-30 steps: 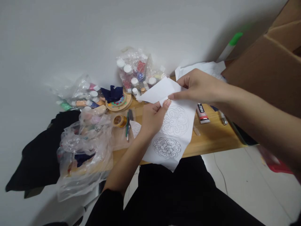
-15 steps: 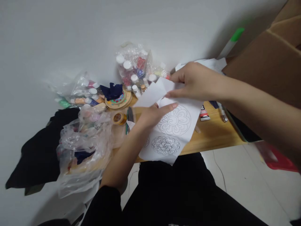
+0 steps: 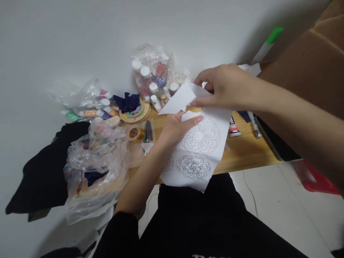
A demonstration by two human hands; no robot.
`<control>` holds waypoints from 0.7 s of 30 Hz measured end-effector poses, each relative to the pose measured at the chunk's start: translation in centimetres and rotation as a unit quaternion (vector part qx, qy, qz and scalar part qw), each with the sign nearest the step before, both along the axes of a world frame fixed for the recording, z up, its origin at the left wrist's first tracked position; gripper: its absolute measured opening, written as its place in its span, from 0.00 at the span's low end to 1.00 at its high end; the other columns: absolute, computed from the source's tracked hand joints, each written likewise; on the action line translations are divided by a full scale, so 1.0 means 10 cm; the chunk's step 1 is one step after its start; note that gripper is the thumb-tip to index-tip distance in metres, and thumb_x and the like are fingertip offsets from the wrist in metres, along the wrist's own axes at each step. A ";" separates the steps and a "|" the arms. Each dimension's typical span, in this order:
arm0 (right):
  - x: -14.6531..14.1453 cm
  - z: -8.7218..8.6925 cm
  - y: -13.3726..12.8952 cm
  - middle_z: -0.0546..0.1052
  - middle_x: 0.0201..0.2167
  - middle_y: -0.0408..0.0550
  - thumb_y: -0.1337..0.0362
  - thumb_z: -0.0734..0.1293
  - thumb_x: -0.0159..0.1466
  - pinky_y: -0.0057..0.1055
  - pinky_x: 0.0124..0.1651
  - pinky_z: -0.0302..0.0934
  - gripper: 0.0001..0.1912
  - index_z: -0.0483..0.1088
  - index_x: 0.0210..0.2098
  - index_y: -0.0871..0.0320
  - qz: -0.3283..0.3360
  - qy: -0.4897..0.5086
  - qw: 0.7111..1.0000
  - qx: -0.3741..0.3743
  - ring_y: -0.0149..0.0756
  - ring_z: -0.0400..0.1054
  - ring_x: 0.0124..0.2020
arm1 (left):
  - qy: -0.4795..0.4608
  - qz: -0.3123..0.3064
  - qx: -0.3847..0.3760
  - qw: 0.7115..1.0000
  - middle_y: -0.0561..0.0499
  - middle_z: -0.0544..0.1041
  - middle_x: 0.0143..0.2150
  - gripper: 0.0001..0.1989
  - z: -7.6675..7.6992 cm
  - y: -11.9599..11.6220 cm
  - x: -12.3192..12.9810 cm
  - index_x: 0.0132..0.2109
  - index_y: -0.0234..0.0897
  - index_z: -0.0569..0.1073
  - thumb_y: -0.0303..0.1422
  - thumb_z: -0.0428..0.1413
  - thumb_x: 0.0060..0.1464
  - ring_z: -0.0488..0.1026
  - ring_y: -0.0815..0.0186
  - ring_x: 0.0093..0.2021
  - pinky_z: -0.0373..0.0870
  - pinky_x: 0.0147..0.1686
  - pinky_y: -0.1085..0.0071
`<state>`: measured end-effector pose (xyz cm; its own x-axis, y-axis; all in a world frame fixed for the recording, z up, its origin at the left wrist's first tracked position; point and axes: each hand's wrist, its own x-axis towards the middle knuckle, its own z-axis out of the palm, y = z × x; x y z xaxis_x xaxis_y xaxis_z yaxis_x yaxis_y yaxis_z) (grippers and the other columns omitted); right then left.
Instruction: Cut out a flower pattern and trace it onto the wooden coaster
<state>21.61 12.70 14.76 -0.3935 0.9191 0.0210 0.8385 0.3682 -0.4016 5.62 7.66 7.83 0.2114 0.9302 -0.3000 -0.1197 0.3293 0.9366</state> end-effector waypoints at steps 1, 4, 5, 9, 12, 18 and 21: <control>0.02 0.04 -0.01 0.72 0.30 0.47 0.49 0.72 0.52 0.33 0.35 0.58 0.22 0.74 0.39 0.58 -0.007 -0.018 0.999 -0.026 0.40 0.69 0.36 | 0.008 0.002 0.002 1.000 0.52 0.77 0.27 0.12 -0.01 0.01 -0.01 0.32 0.35 0.75 0.36 0.67 0.41 0.74 0.69 0.26 0.70 0.28 0.71; 0.08 0.11 -0.05 0.69 0.24 0.46 0.48 0.70 0.55 0.31 0.30 0.53 0.20 0.73 0.32 0.60 -0.046 -0.077 0.989 -0.115 0.34 0.66 0.29 | 0.031 0.012 0.017 0.999 0.53 0.74 0.23 0.12 -0.01 0.02 -0.02 0.27 0.34 0.73 0.37 0.66 0.41 0.70 0.71 0.22 0.66 0.23 0.73; 0.10 0.12 -0.06 0.67 0.22 0.46 0.49 0.69 0.56 0.31 0.29 0.51 0.19 0.72 0.30 0.61 -0.052 -0.082 0.986 -0.133 0.33 0.64 0.27 | 0.035 0.014 0.021 0.999 0.54 0.74 0.23 0.11 0.00 0.03 -0.02 0.27 0.34 0.74 0.37 0.66 0.41 0.70 0.71 0.22 0.66 0.22 0.74; 0.13 0.08 -0.08 0.64 0.22 0.45 0.53 0.70 0.57 0.30 0.26 0.49 0.15 0.71 0.29 0.59 -0.037 -0.049 0.988 -0.144 0.31 0.60 0.25 | 0.047 0.012 0.022 0.999 0.53 0.75 0.25 0.11 0.06 0.02 0.00 0.31 0.35 0.76 0.36 0.66 0.40 0.71 0.71 0.24 0.67 0.24 0.74; 0.13 0.04 -0.10 0.60 0.20 0.44 0.54 0.70 0.56 0.29 0.25 0.47 0.13 0.70 0.27 0.58 -0.033 -0.014 0.992 -0.124 0.30 0.58 0.24 | 0.058 0.010 0.031 0.998 0.52 0.76 0.26 0.11 0.09 0.02 0.03 0.30 0.34 0.76 0.35 0.66 0.40 0.72 0.69 0.25 0.68 0.25 0.73; 0.09 0.03 -0.14 0.57 0.18 0.43 0.58 0.71 0.54 0.29 0.25 0.45 0.11 0.70 0.25 0.59 -0.046 0.032 0.992 -0.109 0.27 0.54 0.22 | 0.111 0.043 0.095 0.988 0.55 0.72 0.22 0.07 0.13 0.02 0.05 0.27 0.34 0.76 0.32 0.65 0.42 0.67 0.73 0.23 0.63 0.23 0.76; 0.06 0.00 -0.14 0.57 0.19 0.43 0.58 0.71 0.53 0.28 0.25 0.46 0.11 0.70 0.25 0.59 -0.060 0.041 0.993 -0.095 0.27 0.54 0.23 | 0.132 0.051 0.114 0.983 0.56 0.71 0.22 0.07 0.14 0.02 0.05 0.26 0.35 0.76 0.33 0.65 0.43 0.65 0.74 0.23 0.62 0.23 0.76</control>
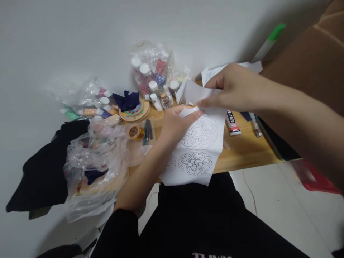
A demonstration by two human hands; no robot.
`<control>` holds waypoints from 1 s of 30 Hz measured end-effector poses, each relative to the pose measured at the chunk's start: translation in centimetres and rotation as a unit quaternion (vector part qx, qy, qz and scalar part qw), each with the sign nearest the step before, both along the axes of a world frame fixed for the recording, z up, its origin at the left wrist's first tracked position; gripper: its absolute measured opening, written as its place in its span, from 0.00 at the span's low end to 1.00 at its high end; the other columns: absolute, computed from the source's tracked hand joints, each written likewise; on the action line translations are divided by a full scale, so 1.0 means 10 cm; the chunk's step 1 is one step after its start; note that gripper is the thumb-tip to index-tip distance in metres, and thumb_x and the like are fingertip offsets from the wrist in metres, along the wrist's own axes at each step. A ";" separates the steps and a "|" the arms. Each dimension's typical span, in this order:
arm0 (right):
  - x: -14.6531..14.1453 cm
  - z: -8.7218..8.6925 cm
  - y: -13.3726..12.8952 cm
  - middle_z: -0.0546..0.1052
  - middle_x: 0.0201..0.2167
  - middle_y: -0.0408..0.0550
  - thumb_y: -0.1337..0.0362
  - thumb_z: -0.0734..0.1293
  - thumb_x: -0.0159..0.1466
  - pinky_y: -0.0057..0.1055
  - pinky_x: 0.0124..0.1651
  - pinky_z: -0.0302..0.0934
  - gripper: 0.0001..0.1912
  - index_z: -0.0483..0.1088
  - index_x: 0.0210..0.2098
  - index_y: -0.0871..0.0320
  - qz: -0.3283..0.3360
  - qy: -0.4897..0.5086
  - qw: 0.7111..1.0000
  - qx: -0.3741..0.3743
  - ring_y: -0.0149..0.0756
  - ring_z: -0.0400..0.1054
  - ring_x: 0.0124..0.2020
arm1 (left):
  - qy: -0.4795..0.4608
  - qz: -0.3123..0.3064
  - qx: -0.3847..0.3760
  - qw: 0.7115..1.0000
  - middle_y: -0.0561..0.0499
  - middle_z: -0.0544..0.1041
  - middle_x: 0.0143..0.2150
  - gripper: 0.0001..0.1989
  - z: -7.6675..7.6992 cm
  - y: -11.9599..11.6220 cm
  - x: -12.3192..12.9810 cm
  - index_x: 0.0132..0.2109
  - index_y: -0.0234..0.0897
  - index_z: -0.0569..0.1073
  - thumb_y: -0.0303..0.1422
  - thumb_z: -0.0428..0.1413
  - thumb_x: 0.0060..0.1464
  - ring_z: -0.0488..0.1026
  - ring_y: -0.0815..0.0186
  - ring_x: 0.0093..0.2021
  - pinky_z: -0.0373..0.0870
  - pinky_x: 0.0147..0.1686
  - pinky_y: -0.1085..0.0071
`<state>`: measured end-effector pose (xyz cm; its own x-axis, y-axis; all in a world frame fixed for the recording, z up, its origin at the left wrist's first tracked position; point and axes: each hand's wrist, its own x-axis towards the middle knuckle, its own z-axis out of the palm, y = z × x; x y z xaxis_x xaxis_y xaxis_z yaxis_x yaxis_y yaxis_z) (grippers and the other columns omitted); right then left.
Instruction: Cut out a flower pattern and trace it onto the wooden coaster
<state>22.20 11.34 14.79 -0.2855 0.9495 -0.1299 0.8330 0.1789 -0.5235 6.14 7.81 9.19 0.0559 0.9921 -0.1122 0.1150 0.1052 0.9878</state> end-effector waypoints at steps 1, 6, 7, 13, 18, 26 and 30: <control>-0.01 -0.01 0.01 0.57 0.19 0.42 0.59 0.71 0.53 0.28 0.25 0.46 0.11 0.69 0.25 0.59 -0.005 0.000 1.000 0.010 0.27 0.54 0.23 | 0.004 0.003 0.005 1.000 0.56 0.71 0.22 0.07 0.00 0.00 0.00 0.27 0.35 0.76 0.33 0.65 0.43 0.65 0.74 0.23 0.62 0.24 0.76; 0.00 -0.04 0.04 0.56 0.18 0.42 0.58 0.72 0.53 0.29 0.26 0.45 0.12 0.68 0.25 0.59 -0.018 -0.004 1.000 0.016 0.27 0.52 0.23 | -0.003 0.008 0.005 1.000 0.55 0.73 0.24 0.07 -0.03 0.00 0.00 0.28 0.35 0.77 0.34 0.65 0.44 0.68 0.72 0.25 0.66 0.27 0.75; 0.01 -0.03 0.04 0.57 0.19 0.43 0.57 0.71 0.53 0.29 0.26 0.45 0.13 0.68 0.26 0.59 -0.020 -0.006 1.000 0.009 0.27 0.52 0.23 | -0.004 0.011 0.001 1.000 0.55 0.74 0.24 0.08 -0.05 0.00 0.00 0.28 0.35 0.77 0.35 0.65 0.44 0.68 0.72 0.25 0.66 0.27 0.74; 0.13 0.05 0.05 0.59 0.18 0.43 0.50 0.70 0.55 0.30 0.24 0.44 0.17 0.69 0.24 0.59 -0.026 -0.032 0.999 -0.034 0.27 0.52 0.21 | -0.004 0.029 -0.007 1.000 0.54 0.75 0.25 0.11 -0.12 0.02 -0.02 0.30 0.35 0.77 0.37 0.67 0.41 0.69 0.71 0.25 0.66 0.25 0.75; 0.15 0.02 0.08 0.57 0.18 0.42 0.52 0.72 0.52 0.29 0.25 0.44 0.15 0.70 0.24 0.58 -0.013 0.003 1.000 0.002 0.28 0.54 0.22 | -0.007 0.008 -0.045 0.999 0.50 0.77 0.28 0.12 -0.08 0.00 0.00 0.30 0.34 0.77 0.34 0.68 0.38 0.72 0.68 0.27 0.69 0.26 0.72; 0.12 0.02 0.02 0.58 0.16 0.42 0.55 0.72 0.53 0.30 0.25 0.45 0.14 0.67 0.23 0.57 -0.048 0.001 0.999 0.017 0.28 0.53 0.22 | 0.020 0.009 -0.012 1.000 0.52 0.78 0.29 0.13 -0.11 0.04 -0.01 0.31 0.35 0.76 0.36 0.68 0.39 0.74 0.67 0.30 0.71 0.28 0.73; 0.10 0.03 -0.02 0.63 0.17 0.45 0.56 0.70 0.55 0.31 0.24 0.48 0.14 0.66 0.21 0.58 -0.064 0.025 0.998 -0.012 0.29 0.55 0.21 | 0.001 0.011 -0.016 1.000 0.49 0.79 0.31 0.14 -0.12 0.04 -0.03 0.33 0.34 0.77 0.35 0.68 0.38 0.76 0.65 0.33 0.73 0.30 0.71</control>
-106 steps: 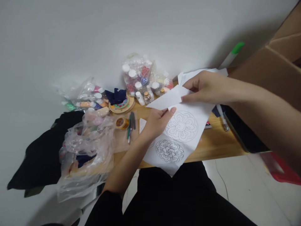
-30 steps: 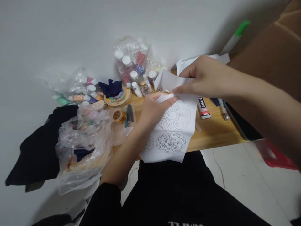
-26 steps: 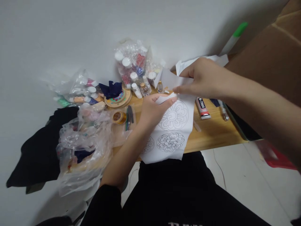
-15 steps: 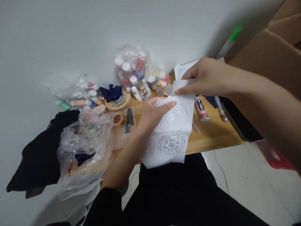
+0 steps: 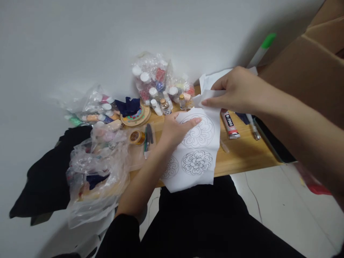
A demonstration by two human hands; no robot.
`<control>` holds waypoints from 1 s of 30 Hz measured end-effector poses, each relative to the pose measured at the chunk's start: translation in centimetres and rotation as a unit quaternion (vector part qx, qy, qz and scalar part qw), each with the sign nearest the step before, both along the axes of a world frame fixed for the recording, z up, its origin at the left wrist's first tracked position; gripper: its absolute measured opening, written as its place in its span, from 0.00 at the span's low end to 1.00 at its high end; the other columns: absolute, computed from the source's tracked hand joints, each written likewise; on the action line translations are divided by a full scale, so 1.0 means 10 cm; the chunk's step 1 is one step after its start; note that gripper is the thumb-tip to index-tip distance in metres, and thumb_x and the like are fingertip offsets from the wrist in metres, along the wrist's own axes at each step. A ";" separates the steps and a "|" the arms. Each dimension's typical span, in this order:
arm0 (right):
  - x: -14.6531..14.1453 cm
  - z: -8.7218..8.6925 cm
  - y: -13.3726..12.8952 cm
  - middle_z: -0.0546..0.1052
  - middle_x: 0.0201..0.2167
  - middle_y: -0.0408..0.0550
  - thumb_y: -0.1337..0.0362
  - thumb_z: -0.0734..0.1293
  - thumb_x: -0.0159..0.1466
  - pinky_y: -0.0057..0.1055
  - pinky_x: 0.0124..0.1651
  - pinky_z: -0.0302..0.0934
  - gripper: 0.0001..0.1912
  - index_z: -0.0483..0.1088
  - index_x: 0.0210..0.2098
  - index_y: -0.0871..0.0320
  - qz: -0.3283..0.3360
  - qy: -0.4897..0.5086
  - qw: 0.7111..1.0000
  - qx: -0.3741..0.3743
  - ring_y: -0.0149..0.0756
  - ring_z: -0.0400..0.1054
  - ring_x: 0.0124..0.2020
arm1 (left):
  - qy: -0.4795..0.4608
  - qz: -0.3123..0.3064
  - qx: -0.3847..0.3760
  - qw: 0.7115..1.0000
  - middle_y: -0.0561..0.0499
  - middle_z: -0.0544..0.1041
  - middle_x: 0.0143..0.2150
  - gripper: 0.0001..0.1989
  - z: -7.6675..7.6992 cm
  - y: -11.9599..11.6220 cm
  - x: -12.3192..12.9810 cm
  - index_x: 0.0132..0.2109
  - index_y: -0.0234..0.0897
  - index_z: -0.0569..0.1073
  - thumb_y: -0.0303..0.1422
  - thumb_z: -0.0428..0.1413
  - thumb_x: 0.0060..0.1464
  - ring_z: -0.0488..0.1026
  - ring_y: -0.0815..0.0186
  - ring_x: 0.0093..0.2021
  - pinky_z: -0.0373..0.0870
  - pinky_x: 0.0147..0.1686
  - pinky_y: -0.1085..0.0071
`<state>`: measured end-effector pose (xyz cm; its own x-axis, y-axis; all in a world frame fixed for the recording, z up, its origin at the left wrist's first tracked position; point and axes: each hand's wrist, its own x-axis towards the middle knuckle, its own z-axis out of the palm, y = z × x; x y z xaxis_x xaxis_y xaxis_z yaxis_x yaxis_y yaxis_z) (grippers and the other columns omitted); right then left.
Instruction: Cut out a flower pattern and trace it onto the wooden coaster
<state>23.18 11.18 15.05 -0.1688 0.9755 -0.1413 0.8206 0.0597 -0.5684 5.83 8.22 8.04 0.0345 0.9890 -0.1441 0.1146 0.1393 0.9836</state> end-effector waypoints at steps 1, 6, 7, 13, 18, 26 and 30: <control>0.00 0.00 0.00 0.64 0.17 0.46 0.56 0.70 0.55 0.31 0.24 0.49 0.14 0.66 0.21 0.58 0.000 0.004 1.000 -0.003 0.29 0.56 0.21 | -0.001 -0.001 -0.004 1.000 0.49 0.80 0.32 0.14 0.00 0.00 0.00 0.33 0.34 0.77 0.36 0.68 0.38 0.76 0.65 0.32 0.73 0.30 0.70; 0.03 -0.01 0.01 0.62 0.16 0.43 0.55 0.71 0.53 0.30 0.24 0.50 0.14 0.67 0.22 0.58 0.020 0.027 0.999 0.004 0.29 0.57 0.21 | -0.008 0.006 -0.018 1.000 0.48 0.79 0.31 0.16 -0.02 -0.01 -0.01 0.34 0.34 0.77 0.36 0.69 0.37 0.75 0.65 0.30 0.73 0.29 0.70; 0.05 -0.02 0.02 0.62 0.16 0.43 0.54 0.72 0.53 0.29 0.24 0.50 0.15 0.67 0.23 0.58 0.027 0.032 0.999 0.004 0.29 0.57 0.21 | -0.009 0.006 -0.026 1.000 0.48 0.79 0.30 0.16 -0.02 -0.01 -0.01 0.34 0.34 0.77 0.36 0.69 0.37 0.75 0.65 0.30 0.73 0.28 0.70; 0.10 -0.06 0.06 0.60 0.17 0.41 0.55 0.72 0.53 0.27 0.25 0.47 0.15 0.67 0.22 0.59 0.050 0.048 0.998 0.001 0.26 0.54 0.22 | -0.009 -0.023 -0.039 0.999 0.48 0.79 0.30 0.16 0.00 0.01 -0.04 0.34 0.34 0.76 0.37 0.69 0.37 0.75 0.64 0.29 0.73 0.28 0.69; 0.11 -0.12 0.06 0.59 0.16 0.41 0.57 0.71 0.54 0.28 0.25 0.48 0.14 0.66 0.22 0.59 0.007 0.055 0.998 0.003 0.27 0.54 0.22 | -0.012 -0.006 -0.031 0.999 0.47 0.80 0.32 0.17 0.03 0.00 -0.04 0.35 0.33 0.77 0.36 0.69 0.37 0.76 0.64 0.31 0.73 0.29 0.69; 0.15 -0.10 -0.01 0.66 0.16 0.46 0.59 0.69 0.55 0.30 0.26 0.51 0.12 0.67 0.23 0.60 -0.036 0.065 0.997 -0.012 0.29 0.58 0.22 | 0.006 0.002 -0.015 1.000 0.48 0.79 0.31 0.19 -0.06 0.04 -0.05 0.34 0.34 0.77 0.39 0.70 0.35 0.75 0.65 0.31 0.73 0.29 0.70; 0.17 -0.16 -0.02 0.68 0.16 0.48 0.63 0.68 0.55 0.30 0.26 0.54 0.07 0.68 0.25 0.61 -0.080 0.097 0.992 -0.019 0.32 0.62 0.23 | 0.018 0.002 -0.004 1.000 0.49 0.79 0.32 0.19 -0.11 0.07 -0.06 0.35 0.35 0.76 0.40 0.70 0.36 0.75 0.65 0.32 0.72 0.29 0.72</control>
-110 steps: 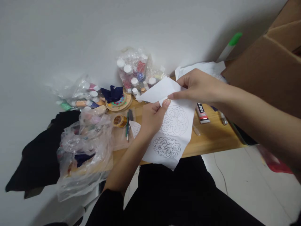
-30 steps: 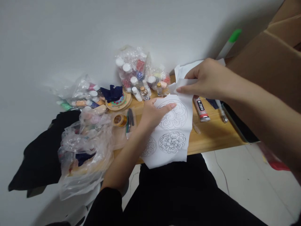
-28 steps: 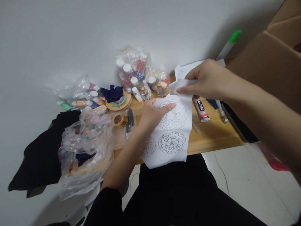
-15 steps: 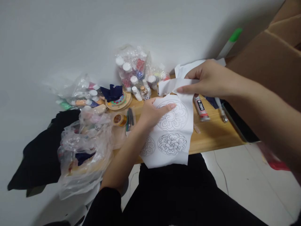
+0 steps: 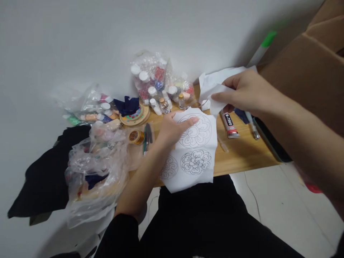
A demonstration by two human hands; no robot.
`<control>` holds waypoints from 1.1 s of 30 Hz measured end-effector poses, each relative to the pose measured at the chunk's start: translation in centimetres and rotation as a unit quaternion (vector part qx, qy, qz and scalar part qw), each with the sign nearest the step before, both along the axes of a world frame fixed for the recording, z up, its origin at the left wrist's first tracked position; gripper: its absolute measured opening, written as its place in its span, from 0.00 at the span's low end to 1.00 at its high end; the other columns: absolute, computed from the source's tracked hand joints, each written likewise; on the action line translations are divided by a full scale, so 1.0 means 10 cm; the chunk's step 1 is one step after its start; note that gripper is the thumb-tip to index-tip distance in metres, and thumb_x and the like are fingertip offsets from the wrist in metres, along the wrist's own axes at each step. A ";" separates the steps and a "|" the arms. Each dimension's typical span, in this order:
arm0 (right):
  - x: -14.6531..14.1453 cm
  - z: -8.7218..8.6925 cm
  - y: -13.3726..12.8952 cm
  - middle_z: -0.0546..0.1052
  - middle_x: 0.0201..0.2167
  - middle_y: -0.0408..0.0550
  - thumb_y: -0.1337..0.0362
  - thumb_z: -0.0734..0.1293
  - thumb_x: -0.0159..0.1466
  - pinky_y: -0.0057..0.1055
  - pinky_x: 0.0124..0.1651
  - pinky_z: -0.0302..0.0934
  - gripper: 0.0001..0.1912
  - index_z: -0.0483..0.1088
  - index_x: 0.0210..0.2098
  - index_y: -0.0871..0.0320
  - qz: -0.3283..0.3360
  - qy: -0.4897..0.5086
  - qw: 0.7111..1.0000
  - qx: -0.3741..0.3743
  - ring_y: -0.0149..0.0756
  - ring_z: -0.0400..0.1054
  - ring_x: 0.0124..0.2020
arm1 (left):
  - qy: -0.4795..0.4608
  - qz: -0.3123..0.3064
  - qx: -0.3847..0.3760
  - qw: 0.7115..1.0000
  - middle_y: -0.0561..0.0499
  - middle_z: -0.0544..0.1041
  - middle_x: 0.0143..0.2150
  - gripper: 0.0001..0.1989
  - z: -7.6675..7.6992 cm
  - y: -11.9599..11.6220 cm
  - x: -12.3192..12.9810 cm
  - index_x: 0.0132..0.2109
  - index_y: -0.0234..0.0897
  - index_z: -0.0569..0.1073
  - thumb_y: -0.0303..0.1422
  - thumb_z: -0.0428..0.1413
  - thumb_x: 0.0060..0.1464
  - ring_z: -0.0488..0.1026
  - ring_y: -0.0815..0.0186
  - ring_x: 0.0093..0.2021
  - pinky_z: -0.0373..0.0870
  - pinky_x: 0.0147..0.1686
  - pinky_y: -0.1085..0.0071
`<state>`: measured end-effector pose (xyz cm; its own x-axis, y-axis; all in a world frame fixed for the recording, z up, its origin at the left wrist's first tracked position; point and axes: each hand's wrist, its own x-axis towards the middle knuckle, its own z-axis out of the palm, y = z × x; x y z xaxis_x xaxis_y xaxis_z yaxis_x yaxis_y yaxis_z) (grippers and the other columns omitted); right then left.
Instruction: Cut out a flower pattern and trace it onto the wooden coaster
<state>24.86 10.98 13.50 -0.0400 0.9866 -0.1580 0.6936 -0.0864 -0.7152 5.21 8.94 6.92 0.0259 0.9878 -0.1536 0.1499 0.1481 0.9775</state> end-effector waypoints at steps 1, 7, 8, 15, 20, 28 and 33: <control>0.00 -0.01 -0.01 0.69 0.17 0.48 0.64 0.68 0.54 0.30 0.26 0.55 0.06 0.68 0.25 0.61 -0.014 0.000 1.000 -0.007 0.33 0.63 0.22 | 0.002 -0.001 -0.002 1.000 0.49 0.79 0.32 0.19 -0.01 0.00 0.00 0.34 0.35 0.76 0.40 0.70 0.36 0.75 0.65 0.32 0.72 0.28 0.72; 0.01 -0.04 -0.12 0.72 0.19 0.50 0.64 0.66 0.55 0.29 0.25 0.55 0.07 0.66 0.24 0.60 -0.065 0.005 0.998 -0.020 0.30 0.61 0.20 | 0.002 0.012 0.011 1.000 0.50 0.78 0.31 0.17 -0.06 -0.01 0.02 0.34 0.36 0.76 0.40 0.69 0.38 0.74 0.67 0.30 0.70 0.28 0.73; 0.03 -0.06 -0.13 0.72 0.20 0.51 0.63 0.66 0.56 0.30 0.25 0.54 0.08 0.66 0.24 0.60 -0.073 0.009 0.997 -0.016 0.30 0.61 0.20 | 0.010 0.019 0.017 1.000 0.51 0.78 0.30 0.16 -0.07 0.00 0.02 0.34 0.36 0.76 0.40 0.68 0.38 0.74 0.67 0.30 0.70 0.28 0.73; 0.43 -0.28 -0.05 0.71 0.24 0.48 0.61 0.69 0.53 0.31 0.26 0.57 0.09 0.67 0.29 0.59 -0.167 0.067 0.983 0.031 0.33 0.64 0.23 | 0.008 0.056 -0.006 0.998 0.52 0.77 0.29 0.16 -0.19 0.02 -0.12 0.33 0.36 0.77 0.39 0.69 0.36 0.72 0.68 0.29 0.68 0.27 0.74; 0.73 -0.41 0.25 0.73 0.33 0.47 0.68 0.69 0.49 0.31 0.35 0.60 0.11 0.67 0.33 0.56 -0.129 0.168 0.977 0.012 0.33 0.64 0.32 | -0.061 0.077 -0.045 0.994 0.50 0.78 0.32 0.18 -0.33 0.05 -0.22 0.36 0.34 0.77 0.39 0.68 0.37 0.73 0.67 0.30 0.70 0.31 0.71; 0.75 -0.64 0.58 0.67 0.27 0.42 0.68 0.65 0.48 0.32 0.34 0.53 0.08 0.63 0.29 0.55 -0.167 0.188 0.968 -0.027 0.29 0.58 0.27 | -0.077 0.090 -0.061 0.991 0.50 0.80 0.32 0.13 -0.26 0.01 -0.34 0.33 0.39 0.77 0.38 0.69 0.39 0.75 0.61 0.34 0.72 0.35 0.65; 0.85 -0.67 0.67 0.67 0.22 0.42 0.65 0.63 0.54 0.33 0.31 0.52 0.13 0.65 0.39 0.55 -0.156 0.087 0.984 -0.002 0.31 0.59 0.23 | -0.092 0.099 -0.075 0.988 0.50 0.79 0.31 0.12 -0.23 0.02 -0.33 0.33 0.37 0.77 0.35 0.68 0.39 0.74 0.65 0.31 0.71 0.33 0.68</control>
<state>33.37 17.63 6.81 0.2383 0.9544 -0.1798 0.4989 -0.2792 -0.8204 1.87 9.15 4.61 -0.1249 0.9427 -0.3095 -0.0741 0.3022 0.9504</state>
